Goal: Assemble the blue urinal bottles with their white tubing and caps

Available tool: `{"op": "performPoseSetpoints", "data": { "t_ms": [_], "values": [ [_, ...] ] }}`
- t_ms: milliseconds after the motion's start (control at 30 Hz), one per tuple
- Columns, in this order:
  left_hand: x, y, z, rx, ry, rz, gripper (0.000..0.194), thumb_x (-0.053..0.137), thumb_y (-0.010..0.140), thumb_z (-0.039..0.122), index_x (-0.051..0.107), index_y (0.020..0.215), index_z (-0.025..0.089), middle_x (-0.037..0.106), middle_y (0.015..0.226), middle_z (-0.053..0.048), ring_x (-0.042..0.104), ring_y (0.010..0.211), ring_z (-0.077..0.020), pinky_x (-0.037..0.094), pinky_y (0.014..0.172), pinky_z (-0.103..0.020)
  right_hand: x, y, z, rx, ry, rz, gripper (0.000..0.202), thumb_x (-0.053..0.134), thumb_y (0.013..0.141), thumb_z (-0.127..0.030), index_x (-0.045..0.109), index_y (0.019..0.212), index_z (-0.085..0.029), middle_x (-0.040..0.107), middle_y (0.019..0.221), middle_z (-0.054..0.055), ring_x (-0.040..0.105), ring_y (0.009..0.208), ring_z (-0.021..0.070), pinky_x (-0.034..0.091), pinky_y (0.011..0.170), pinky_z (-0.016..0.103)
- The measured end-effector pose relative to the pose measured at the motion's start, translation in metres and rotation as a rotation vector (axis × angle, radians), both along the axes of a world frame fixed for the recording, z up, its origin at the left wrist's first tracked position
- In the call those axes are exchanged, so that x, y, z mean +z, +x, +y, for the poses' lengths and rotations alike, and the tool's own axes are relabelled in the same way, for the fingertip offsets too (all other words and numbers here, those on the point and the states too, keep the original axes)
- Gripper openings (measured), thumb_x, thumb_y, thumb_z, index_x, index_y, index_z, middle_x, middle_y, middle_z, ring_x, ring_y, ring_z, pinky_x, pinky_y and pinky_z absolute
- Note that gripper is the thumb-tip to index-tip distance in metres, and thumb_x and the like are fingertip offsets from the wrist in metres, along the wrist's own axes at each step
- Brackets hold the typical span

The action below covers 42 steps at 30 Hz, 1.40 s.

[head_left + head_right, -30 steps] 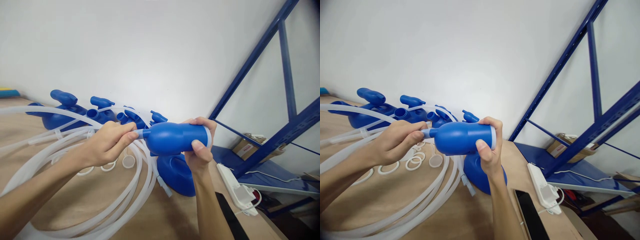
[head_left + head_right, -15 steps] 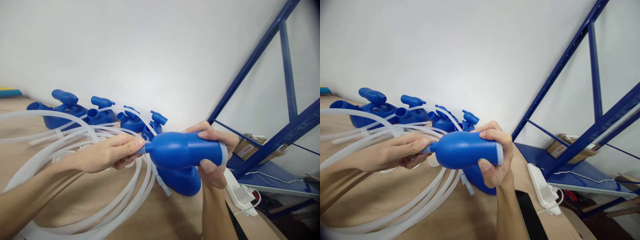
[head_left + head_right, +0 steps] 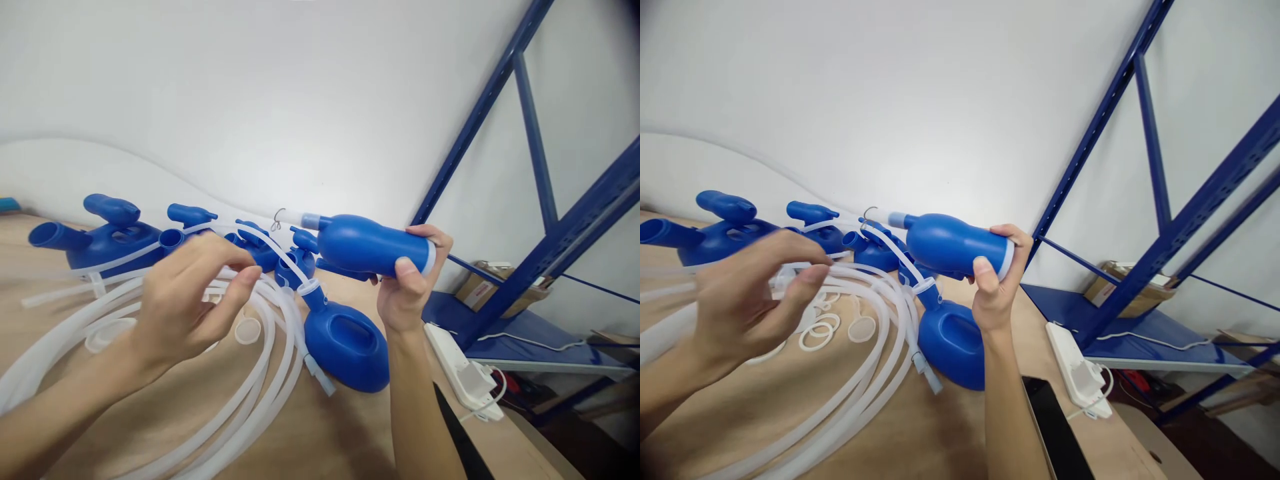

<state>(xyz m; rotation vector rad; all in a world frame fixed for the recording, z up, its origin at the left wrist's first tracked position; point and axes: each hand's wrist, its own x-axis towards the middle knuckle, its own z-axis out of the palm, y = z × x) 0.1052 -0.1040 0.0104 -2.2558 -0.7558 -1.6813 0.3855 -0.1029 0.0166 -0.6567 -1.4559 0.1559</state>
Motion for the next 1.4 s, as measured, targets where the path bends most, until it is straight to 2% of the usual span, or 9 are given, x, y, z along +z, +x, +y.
{"op": "performPoseSetpoints", "data": {
  "t_ms": [67, 133, 200, 300, 400, 467, 833, 1167, 1400],
  "values": [
    [-0.004, 0.001, 0.007, -0.023, -0.236, 0.061, 0.023, 0.046, 0.107, 0.037, 0.064, 0.104, 0.023, 0.073, 0.087, -0.002, 0.068, 0.079, -0.0195, 0.05, 0.07, -0.032, 0.001, -0.004, -0.001, -0.007, 0.08, 0.134, 0.038, 0.065, 0.083, -0.046, 0.052, 0.117, -0.037, 0.049, 0.109, 0.003, 0.054, 0.064, 0.0151, 0.039, 0.04, 0.026],
    [-0.006, 0.002, 0.015, -0.067, -0.472, 0.053, 0.042, 0.039, 0.107, 0.051, 0.061, 0.125, 0.02, 0.076, 0.106, -0.006, 0.071, 0.093, -0.0242, 0.053, 0.074, -0.033, 0.001, -0.01, -0.003, 0.016, 0.089, 0.155, 0.037, 0.066, 0.081, -0.044, 0.053, 0.115, -0.035, 0.052, 0.104, 0.003, 0.052, 0.06, 0.0143, 0.034, 0.037, 0.024],
    [-0.007, 0.002, 0.023, -0.169, -0.606, -0.007, 0.056, 0.035, 0.106, 0.06, 0.054, 0.137, 0.017, 0.072, 0.126, -0.011, 0.07, 0.106, -0.0285, 0.056, 0.079, -0.036, 0.0, -0.015, -0.003, 0.018, 0.086, 0.109, 0.039, 0.065, 0.082, -0.046, 0.051, 0.117, -0.034, 0.055, 0.103, 0.004, 0.055, 0.062, 0.0164, 0.038, 0.039, 0.026],
    [-0.007, 0.003, 0.028, -0.313, -0.7, -0.077, 0.059, 0.032, 0.105, 0.065, 0.06, 0.129, 0.018, 0.066, 0.137, -0.013, 0.067, 0.112, -0.0313, 0.058, 0.076, -0.036, -0.004, -0.019, 0.001, -0.021, 0.116, 0.002, 0.045, 0.062, 0.084, -0.054, 0.045, 0.12, -0.032, 0.058, 0.107, 0.007, 0.065, 0.081, 0.0256, 0.056, 0.054, 0.037],
    [-0.008, 0.005, 0.028, -0.376, -0.757, -0.123, 0.057, 0.035, 0.105, 0.064, 0.066, 0.119, 0.018, 0.067, 0.134, -0.012, 0.068, 0.109, -0.0315, 0.058, 0.072, -0.035, -0.008, -0.022, 0.007, -0.032, 0.138, -0.066, 0.046, 0.058, 0.086, -0.059, 0.041, 0.121, -0.032, 0.058, 0.11, 0.009, 0.067, 0.103, 0.0325, 0.061, 0.077, 0.051],
    [-0.008, 0.006, 0.028, -0.422, -0.784, -0.169, 0.055, 0.038, 0.104, 0.064, 0.065, 0.117, 0.018, 0.066, 0.133, -0.013, 0.068, 0.106, -0.0305, 0.058, 0.069, -0.035, -0.01, -0.023, 0.01, -0.005, 0.132, -0.061, 0.045, 0.058, 0.087, -0.057, 0.041, 0.121, -0.032, 0.059, 0.111, 0.009, 0.067, 0.106, 0.0331, 0.061, 0.083, 0.054],
    [-0.012, 0.002, 0.036, -0.636, -0.806, -0.238, 0.037, 0.042, 0.107, 0.052, 0.058, 0.105, 0.019, 0.067, 0.113, -0.009, 0.071, 0.086, -0.0218, 0.054, 0.064, -0.031, -0.013, -0.025, 0.011, 0.125, 0.101, 0.015, 0.044, 0.065, 0.086, -0.053, 0.044, 0.12, -0.034, 0.059, 0.112, 0.008, 0.066, 0.106, 0.0328, 0.06, 0.085, 0.053],
    [-0.016, 0.004, 0.03, -0.655, -0.754, -0.29, 0.036, 0.044, 0.107, 0.038, 0.052, 0.078, 0.019, 0.054, 0.072, 0.001, 0.06, 0.061, -0.0153, 0.048, 0.058, -0.031, -0.015, -0.036, 0.01, 0.146, 0.082, -0.012, 0.043, 0.064, 0.086, -0.052, 0.043, 0.119, -0.033, 0.061, 0.114, 0.007, 0.067, 0.109, 0.0312, 0.059, 0.09, 0.053],
    [-0.018, 0.014, 0.021, -0.717, -0.844, -0.477, 0.036, 0.044, 0.105, 0.027, 0.045, 0.07, 0.019, 0.048, 0.056, 0.005, 0.05, 0.042, -0.0093, 0.037, 0.047, -0.024, -0.022, -0.046, 0.014, 0.228, 0.159, -0.099, 0.037, 0.064, 0.089, -0.034, 0.047, 0.122, -0.033, 0.062, 0.122, 0.005, 0.062, 0.115, 0.0257, 0.054, 0.097, 0.049]
  ]
}}
